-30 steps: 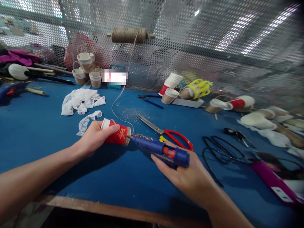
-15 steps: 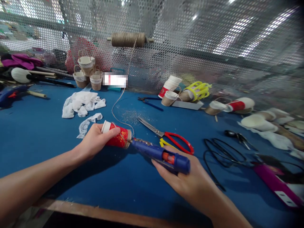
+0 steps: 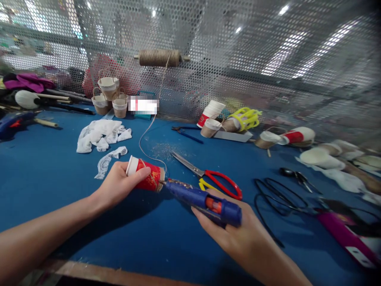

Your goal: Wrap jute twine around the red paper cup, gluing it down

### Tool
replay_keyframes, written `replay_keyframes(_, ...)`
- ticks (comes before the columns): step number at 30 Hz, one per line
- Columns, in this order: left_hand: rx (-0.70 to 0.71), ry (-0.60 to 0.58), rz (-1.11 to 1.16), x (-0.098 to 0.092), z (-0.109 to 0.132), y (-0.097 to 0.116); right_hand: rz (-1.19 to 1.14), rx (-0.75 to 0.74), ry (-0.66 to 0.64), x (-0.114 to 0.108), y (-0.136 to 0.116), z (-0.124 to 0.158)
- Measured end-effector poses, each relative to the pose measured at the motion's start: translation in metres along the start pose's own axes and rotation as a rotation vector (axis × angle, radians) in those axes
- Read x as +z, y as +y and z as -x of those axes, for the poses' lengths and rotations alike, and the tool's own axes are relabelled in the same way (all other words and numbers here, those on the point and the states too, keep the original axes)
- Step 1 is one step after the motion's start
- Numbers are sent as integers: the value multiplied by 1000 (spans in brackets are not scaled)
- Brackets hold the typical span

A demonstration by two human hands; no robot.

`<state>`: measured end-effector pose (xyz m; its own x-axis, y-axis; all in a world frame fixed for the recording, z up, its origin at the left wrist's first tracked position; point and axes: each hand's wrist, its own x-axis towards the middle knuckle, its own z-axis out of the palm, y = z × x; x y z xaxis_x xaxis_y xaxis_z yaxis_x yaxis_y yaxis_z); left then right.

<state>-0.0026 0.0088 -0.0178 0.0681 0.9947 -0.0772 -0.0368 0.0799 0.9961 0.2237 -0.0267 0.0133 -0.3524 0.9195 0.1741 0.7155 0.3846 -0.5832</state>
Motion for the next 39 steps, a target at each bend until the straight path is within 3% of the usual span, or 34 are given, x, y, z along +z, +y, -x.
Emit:
replay_keyframes(8,91,9,-91,3,4,6,-23,43,58,0,0,-2)
replay_keyframes(19,199,-4,-201,1,4,5,10,-44,90,-6,-6,-2)
replay_keyframes(30,463,-89,-333,1,9,6,-52,-4,80,-10,-7,-6)
replay_keyframes(39,569,-103,-391,-1,7,3,-15,-13,95,-11,-4,1)
